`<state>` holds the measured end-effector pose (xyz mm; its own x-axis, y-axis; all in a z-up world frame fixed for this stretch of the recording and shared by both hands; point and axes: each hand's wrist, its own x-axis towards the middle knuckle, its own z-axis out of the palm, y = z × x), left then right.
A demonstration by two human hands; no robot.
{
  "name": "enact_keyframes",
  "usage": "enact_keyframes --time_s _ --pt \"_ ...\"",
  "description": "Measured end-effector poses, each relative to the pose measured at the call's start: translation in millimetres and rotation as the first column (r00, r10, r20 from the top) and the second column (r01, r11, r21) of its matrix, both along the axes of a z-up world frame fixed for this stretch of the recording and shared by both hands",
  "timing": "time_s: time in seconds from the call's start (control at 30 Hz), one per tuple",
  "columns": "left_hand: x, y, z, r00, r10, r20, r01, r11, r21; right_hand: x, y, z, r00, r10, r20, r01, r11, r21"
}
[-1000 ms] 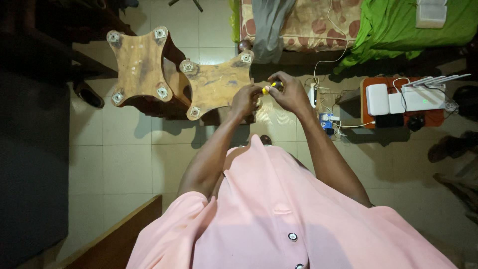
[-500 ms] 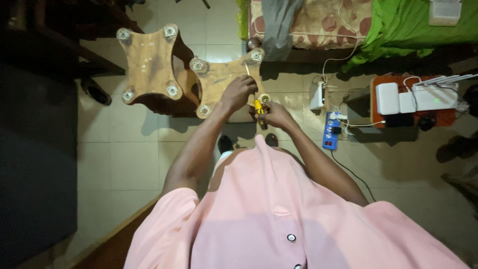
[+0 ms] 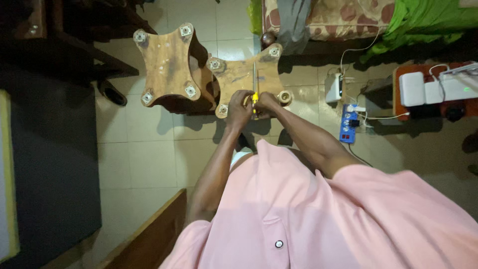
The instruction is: The person uses a screwdriver to attach small cylindrical wooden parts to the underside of two wooden stools. They repeatedly pick up parts from a nearby table, position them on the stools, and tighten them with the screwdriver.
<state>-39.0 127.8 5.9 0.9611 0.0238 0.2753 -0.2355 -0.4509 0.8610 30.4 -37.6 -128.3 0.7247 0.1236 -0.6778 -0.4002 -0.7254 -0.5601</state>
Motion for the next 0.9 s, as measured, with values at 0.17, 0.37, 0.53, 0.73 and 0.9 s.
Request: enact_keyframes --time_s 0.17,0.37,0.53,0.73,0.9 --pt "-8 16 -6 0.994 0.102 -0.029 -0.103 0.994 -0.042 24 21 -7 0.999 0.012 0.035 -0.002 0.967 -0.256" --pt "-21 20 -19 0.987 0.105 -0.125 -0.114 0.991 -0.071 39 31 -2 0.998 -0.056 0.033 0.063 0.962 -0.267" --pt "-26 9 -25 0.929 0.084 -0.359 -0.122 0.989 -0.085 39 30 11 0.99 -0.143 0.017 0.142 0.95 -0.279" --pt "-26 1 -30 0.97 0.019 -0.243 -0.055 0.988 -0.145 34 30 33 0.987 -0.147 0.059 0.158 0.948 -0.275" --pt "-24 -5 -38 0.976 0.014 -0.217 -0.045 0.989 -0.142 24 19 35 0.977 -0.089 0.195 0.134 0.963 -0.232"
